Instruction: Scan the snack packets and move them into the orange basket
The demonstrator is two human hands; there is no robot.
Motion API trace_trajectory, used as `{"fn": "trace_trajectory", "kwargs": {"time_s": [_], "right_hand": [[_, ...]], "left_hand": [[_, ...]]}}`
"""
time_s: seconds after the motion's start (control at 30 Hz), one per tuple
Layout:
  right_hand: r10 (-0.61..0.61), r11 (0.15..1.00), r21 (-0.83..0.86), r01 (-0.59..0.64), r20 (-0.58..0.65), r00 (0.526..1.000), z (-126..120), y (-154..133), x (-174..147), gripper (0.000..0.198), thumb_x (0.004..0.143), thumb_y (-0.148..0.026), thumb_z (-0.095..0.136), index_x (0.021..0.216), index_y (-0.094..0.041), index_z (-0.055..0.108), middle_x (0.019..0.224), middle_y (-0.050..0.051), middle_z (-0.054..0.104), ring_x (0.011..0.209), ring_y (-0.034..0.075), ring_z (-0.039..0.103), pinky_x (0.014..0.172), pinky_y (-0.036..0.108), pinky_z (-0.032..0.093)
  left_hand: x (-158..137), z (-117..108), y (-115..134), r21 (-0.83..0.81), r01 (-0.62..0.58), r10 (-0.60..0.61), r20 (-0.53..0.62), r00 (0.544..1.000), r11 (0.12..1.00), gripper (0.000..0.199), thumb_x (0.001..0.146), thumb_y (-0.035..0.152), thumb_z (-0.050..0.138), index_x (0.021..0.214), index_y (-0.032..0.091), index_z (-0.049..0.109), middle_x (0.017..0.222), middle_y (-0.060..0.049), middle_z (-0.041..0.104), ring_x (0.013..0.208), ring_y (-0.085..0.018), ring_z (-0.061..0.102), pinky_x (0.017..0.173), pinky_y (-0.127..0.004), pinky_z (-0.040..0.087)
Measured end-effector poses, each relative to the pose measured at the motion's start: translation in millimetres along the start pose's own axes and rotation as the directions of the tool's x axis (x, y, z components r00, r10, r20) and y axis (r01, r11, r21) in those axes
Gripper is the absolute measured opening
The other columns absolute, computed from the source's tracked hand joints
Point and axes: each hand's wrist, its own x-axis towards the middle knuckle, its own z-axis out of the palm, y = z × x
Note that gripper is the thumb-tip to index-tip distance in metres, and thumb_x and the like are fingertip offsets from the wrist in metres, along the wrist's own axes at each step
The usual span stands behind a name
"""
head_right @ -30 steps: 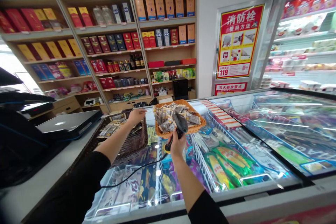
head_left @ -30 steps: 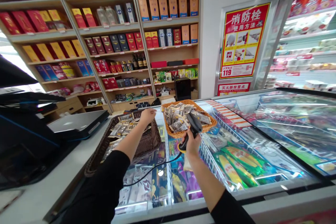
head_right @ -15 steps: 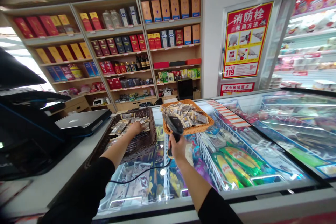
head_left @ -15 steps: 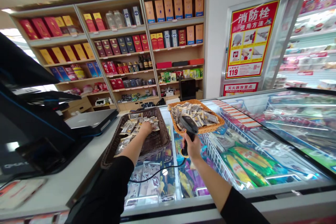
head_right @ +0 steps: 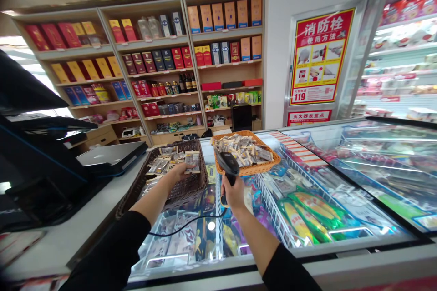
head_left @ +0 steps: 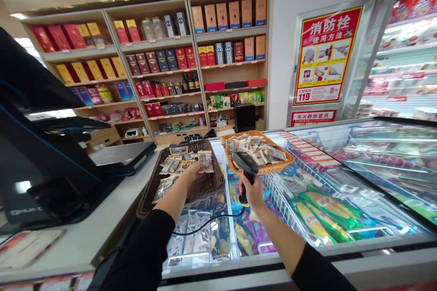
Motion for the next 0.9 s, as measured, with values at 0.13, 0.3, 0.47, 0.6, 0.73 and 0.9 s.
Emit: {"fn": "trace_trajectory", "kwargs": {"time_s": [0.13,0.3,0.47,0.6,0.73,0.9], "right_hand": [[0.018,0.995,-0.097,0.001,0.199,0.98,-1.4,1.6,-2.6,0.028,0.079,-0.045,0.057,0.068,-0.02,0.054,0.04,-0.006,0.047,0.033,0.012,0.043,0.038,0.024,0.035],[0.006,0.959,-0.274,0.073,0.277,0.961,-2.0,3.3,-6.2,0.022,0.077,-0.041,0.06,0.074,-0.019,0.061,0.042,-0.004,0.051,0.037,0.014,0.048,0.04,0.024,0.036],[0.002,0.917,-0.388,0.094,0.238,0.971,-1.7,-0.4,-5.1,0.023,0.077,-0.04,0.059,0.079,-0.017,0.063,0.046,-0.002,0.055,0.045,0.017,0.054,0.044,0.025,0.038],[0.015,0.904,-0.417,0.094,0.25,0.968,-2.3,-1.0,-3.4,0.023,0.078,-0.04,0.057,0.076,-0.018,0.061,0.046,-0.001,0.055,0.046,0.017,0.054,0.044,0.025,0.037],[0.023,0.916,-0.393,0.077,0.246,0.969,-2.5,1.8,-4.1,0.023,0.079,-0.041,0.058,0.075,-0.018,0.059,0.044,-0.002,0.053,0.042,0.016,0.052,0.042,0.024,0.035],[0.054,0.963,-0.269,0.008,0.22,0.974,-2.1,4.4,-3.9,0.026,0.08,-0.044,0.058,0.076,-0.018,0.057,0.04,-0.006,0.048,0.034,0.013,0.046,0.039,0.024,0.036]], "left_hand": [[-8.3,7.3,13.1,-0.286,0.031,-0.035,-0.008,0.999,0.958,0.024,0.061,0.026,0.076,0.076,0.018,0.06,0.073,-0.001,0.067,0.063,-0.014,0.063,0.057,-0.024,0.049],[-12.9,17.8,21.2,-0.469,-0.093,0.107,0.005,0.994,0.878,0.024,0.061,0.026,0.076,0.078,0.015,0.065,0.079,-0.004,0.071,0.071,-0.015,0.066,0.07,-0.027,0.053],[-16.2,17.2,17.4,-0.346,-0.187,0.211,0.034,0.977,0.92,0.044,0.051,0.035,0.082,0.088,0.016,0.068,0.086,-0.004,0.072,0.076,-0.017,0.066,0.073,-0.029,0.051],[-19.0,16.2,18.7,-0.293,-0.208,0.223,0.018,0.975,0.933,0.045,0.052,0.039,0.08,0.09,0.018,0.069,0.089,-0.003,0.072,0.079,-0.018,0.066,0.073,-0.029,0.05],[-21.0,17.5,20.6,-0.281,-0.219,0.237,0.032,0.971,0.934,0.045,0.052,0.04,0.078,0.091,0.018,0.069,0.092,-0.005,0.072,0.083,-0.02,0.066,0.073,-0.03,0.05],[-20.0,14.8,18.2,-0.205,-0.243,0.25,0.012,0.968,0.948,0.043,0.055,0.042,0.075,0.091,0.018,0.068,0.089,-0.003,0.071,0.079,-0.019,0.064,0.069,-0.028,0.048]]}}
